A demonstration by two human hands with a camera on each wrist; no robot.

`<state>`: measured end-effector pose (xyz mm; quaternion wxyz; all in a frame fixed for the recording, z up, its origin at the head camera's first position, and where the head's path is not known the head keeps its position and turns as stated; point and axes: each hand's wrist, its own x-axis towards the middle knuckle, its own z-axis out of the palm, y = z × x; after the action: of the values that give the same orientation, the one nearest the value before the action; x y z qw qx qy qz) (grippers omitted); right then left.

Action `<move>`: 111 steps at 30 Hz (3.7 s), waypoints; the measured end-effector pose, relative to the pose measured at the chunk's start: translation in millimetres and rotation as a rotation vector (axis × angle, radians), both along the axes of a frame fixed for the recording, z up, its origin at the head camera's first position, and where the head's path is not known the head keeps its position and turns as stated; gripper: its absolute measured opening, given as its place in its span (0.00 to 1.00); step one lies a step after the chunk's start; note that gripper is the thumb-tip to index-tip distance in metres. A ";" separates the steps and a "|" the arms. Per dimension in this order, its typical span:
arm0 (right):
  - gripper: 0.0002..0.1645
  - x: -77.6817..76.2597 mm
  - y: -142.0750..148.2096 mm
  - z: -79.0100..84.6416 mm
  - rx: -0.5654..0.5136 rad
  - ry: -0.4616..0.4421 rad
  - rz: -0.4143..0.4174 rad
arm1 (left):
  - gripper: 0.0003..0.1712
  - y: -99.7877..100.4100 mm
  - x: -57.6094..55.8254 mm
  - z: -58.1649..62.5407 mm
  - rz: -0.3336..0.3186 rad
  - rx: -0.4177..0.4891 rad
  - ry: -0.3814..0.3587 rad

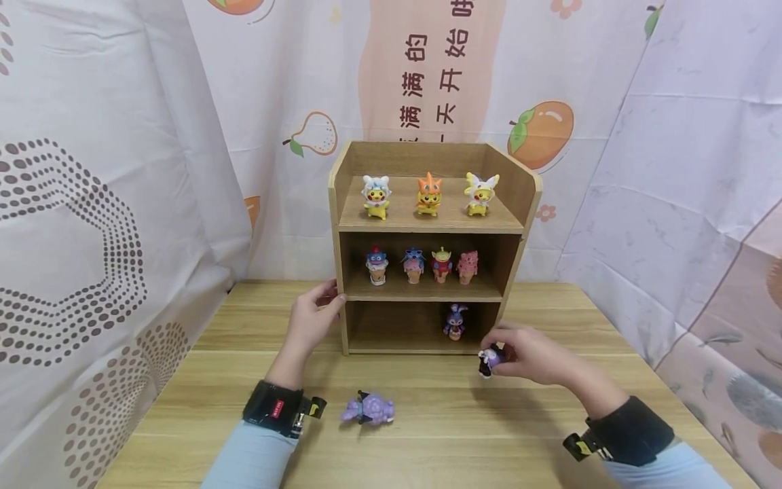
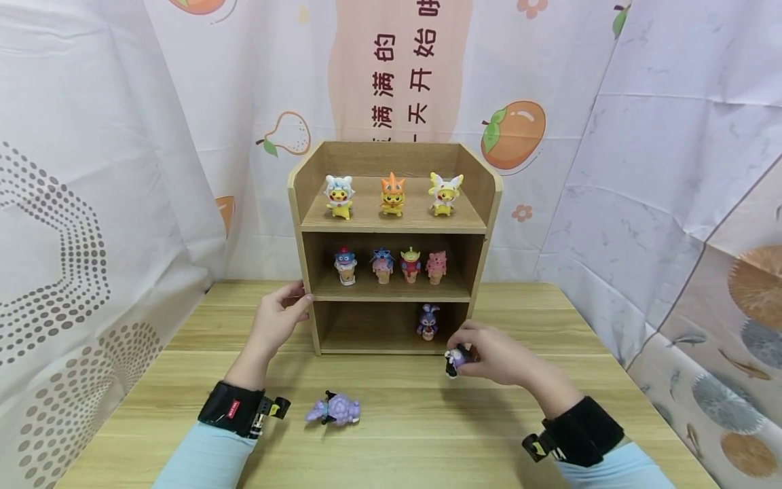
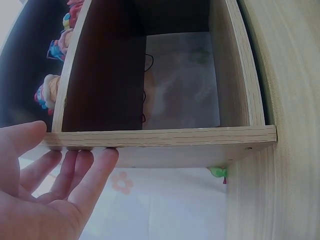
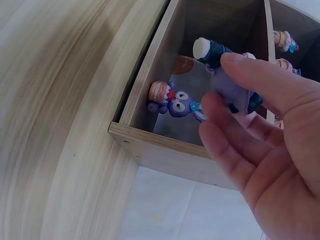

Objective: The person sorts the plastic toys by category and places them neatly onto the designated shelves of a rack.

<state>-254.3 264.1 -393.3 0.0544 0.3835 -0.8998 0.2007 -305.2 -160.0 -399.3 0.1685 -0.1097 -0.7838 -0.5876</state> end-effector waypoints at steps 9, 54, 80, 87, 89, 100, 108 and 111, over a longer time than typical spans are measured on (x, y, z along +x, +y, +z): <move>0.19 -0.5 -5.5 -0.2 -0.078 -0.026 0.032 | 0.25 -0.1 0.3 0.7 -0.007 -0.008 -0.003; 0.19 -35.1 -71.5 -15.0 0.007 0.540 0.144 | 0.25 -2.0 -0.4 1.7 -0.032 0.019 -0.009; 0.21 -62.8 -99.8 -47.5 0.232 0.537 0.137 | 0.24 0.8 13.2 15.3 -0.042 0.004 -0.018; 0.22 -68.6 -102.9 -52.6 0.347 0.579 0.133 | 0.24 -0.2 3.4 6.3 -0.044 0.008 -0.021; 0.23 -70.8 -103.6 -53.9 0.383 0.588 0.137 | 0.25 -1.8 -1.0 1.5 -0.042 0.009 -0.020; 0.25 -77.9 -103.3 -56.7 0.434 0.585 0.126 | 0.25 -4.2 -2.1 0.0 -0.054 0.007 -0.012; 0.25 -73.0 -101.7 -58.7 0.450 0.516 0.150 | 0.25 -4.6 -2.4 -1.0 -0.052 0.008 -0.012; 0.23 -73.4 -101.8 -60.7 0.448 0.532 0.158 | 0.26 -4.7 -2.1 -1.5 -0.055 0.015 -0.018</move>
<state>-327.7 162.3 -453.9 0.1859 0.4933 -0.8433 -0.1048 -307.3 -164.7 -400.8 0.1458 -0.1247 -0.7776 -0.5988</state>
